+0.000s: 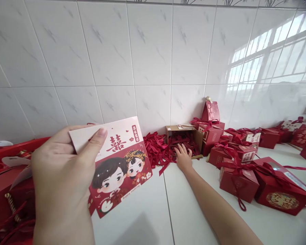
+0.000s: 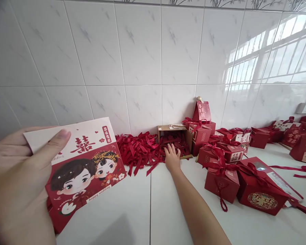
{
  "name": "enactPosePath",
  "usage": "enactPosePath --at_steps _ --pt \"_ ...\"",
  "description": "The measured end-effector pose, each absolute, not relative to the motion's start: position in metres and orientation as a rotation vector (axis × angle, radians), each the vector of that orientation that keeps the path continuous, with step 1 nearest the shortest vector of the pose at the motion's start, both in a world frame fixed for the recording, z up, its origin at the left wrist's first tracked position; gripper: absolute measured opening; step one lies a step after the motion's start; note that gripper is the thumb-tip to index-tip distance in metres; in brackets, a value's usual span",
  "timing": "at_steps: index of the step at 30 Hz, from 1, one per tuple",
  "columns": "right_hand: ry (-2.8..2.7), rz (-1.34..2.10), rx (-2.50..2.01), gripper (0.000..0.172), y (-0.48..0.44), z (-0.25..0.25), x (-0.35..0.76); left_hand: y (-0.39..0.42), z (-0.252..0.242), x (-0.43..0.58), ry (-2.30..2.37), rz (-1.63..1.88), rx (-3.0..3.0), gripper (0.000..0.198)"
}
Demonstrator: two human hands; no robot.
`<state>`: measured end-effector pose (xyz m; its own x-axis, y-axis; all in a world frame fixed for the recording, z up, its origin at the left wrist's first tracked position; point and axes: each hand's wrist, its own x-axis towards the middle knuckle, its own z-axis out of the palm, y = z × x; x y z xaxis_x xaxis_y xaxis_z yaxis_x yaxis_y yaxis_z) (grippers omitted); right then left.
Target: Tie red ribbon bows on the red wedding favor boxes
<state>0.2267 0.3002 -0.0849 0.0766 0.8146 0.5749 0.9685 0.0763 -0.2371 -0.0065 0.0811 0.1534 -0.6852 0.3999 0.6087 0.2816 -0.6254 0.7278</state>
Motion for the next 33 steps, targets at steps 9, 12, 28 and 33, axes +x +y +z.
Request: enactPosePath --at_steps 9,12,28,33 --pt "-1.98 -0.393 -1.774 0.042 0.336 -0.088 0.227 0.093 0.147 -0.009 1.412 2.499 1.273 0.015" --pt "-1.97 -0.41 -1.794 0.047 0.334 -0.09 0.23 0.094 0.147 -0.008 1.417 2.454 1.301 0.016" --pt "-1.843 -0.353 -1.835 0.045 0.333 -0.091 0.229 0.087 0.152 -0.003 1.405 2.39 1.237 0.015" --pt "-1.817 -0.323 -1.798 0.037 0.332 -0.088 0.231 0.089 0.151 0.001 1.366 2.44 1.262 0.011"
